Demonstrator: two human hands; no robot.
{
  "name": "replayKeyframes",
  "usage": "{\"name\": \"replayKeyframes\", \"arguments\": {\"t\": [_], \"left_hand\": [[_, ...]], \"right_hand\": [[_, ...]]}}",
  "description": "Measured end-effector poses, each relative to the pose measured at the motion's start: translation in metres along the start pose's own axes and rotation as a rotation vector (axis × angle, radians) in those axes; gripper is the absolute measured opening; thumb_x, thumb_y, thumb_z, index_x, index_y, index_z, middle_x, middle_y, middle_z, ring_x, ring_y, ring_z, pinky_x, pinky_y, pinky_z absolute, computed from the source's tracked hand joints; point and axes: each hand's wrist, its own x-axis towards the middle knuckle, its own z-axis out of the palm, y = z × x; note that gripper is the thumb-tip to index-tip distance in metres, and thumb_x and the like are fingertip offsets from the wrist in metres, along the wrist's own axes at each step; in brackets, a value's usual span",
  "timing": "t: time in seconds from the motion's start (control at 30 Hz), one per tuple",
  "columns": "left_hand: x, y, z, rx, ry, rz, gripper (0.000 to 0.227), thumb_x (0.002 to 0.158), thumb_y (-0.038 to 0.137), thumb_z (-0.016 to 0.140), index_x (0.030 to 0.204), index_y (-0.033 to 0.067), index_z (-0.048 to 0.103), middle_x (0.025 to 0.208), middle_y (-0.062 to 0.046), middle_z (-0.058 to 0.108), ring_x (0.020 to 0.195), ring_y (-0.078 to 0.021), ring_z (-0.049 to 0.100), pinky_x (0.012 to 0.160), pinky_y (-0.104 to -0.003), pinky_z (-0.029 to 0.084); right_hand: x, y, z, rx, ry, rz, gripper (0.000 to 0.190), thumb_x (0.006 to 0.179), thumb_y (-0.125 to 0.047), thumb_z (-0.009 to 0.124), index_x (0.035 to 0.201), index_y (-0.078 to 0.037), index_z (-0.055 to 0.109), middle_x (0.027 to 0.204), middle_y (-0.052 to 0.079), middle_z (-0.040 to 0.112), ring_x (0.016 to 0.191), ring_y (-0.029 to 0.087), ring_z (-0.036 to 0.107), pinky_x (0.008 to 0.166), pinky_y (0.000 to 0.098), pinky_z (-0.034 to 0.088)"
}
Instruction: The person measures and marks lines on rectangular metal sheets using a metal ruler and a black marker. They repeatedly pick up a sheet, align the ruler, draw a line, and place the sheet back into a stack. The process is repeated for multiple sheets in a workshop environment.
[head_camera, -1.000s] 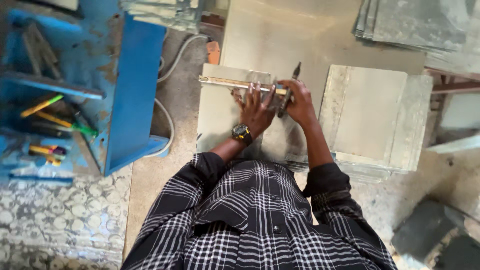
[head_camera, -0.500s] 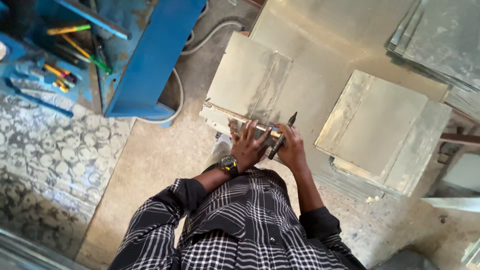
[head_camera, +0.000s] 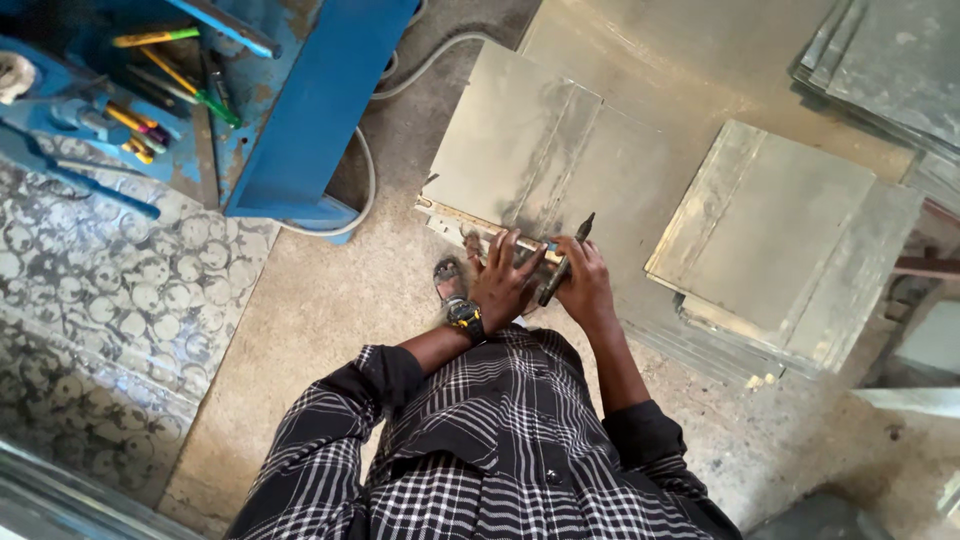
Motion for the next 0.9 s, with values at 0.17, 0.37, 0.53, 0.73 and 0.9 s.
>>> {"name": "replayKeyframes", "arguments": {"t": [0.17,0.37,0.53,0.73,0.9], "left_hand": [[-0.002,-0.006,0.006,-0.117,-0.091,0.0,0.063,0.093,0.037,0.067,0.152,0.0316,0.049,0.157,-0.02,0.029,0.148,-0.043,0.027,0.104,-0.075,0.031],[-0.004,-0.008,0.008,-0.118,-0.124,-0.007,0.073,0.088,0.039,0.071,0.155,0.0342,0.042,0.16,-0.018,0.024,0.149,-0.0426,0.024,0.105,-0.077,0.027],[-0.005,-0.011,0.015,-0.075,-0.127,0.027,0.074,0.091,0.041,0.071,0.157,0.0353,0.039,0.162,-0.019,0.021,0.15,-0.0428,0.021,0.107,-0.08,0.021],[-0.009,-0.018,0.02,-0.055,-0.115,0.08,0.073,0.093,0.045,0.07,0.157,0.035,0.037,0.162,-0.02,0.017,0.149,-0.0429,0.019,0.105,-0.082,0.021],[-0.009,-0.018,0.021,-0.089,-0.178,0.066,0.075,0.093,0.042,0.071,0.159,0.0341,0.036,0.163,-0.02,0.017,0.15,-0.0444,0.019,0.101,-0.077,0.031]], "right_hand": [[0.001,-0.005,-0.004,-0.021,-0.003,0.034,0.039,0.077,-0.004,0.079,0.112,-0.006,0.062,0.105,0.01,0.069,0.097,0.037,0.064,0.084,0.0465,0.051],[0.005,-0.007,-0.008,-0.067,-0.035,0.084,0.05,0.07,-0.008,0.083,0.116,-0.006,0.065,0.098,0.01,0.067,0.095,0.036,0.065,0.081,0.0466,0.053],[0.005,-0.007,-0.006,-0.126,-0.041,0.104,0.047,0.07,-0.007,0.083,0.115,-0.007,0.066,0.096,0.009,0.067,0.093,0.035,0.066,0.08,0.0461,0.054],[0.003,-0.01,-0.007,-0.167,-0.065,0.124,0.04,0.071,-0.003,0.08,0.108,-0.006,0.066,0.096,0.008,0.068,0.095,0.034,0.067,0.081,0.0451,0.055],[0.007,-0.011,-0.016,-0.19,-0.109,0.075,0.039,0.07,-0.004,0.081,0.105,-0.007,0.065,0.1,0.007,0.072,0.095,0.034,0.068,0.083,0.0442,0.055]]}}
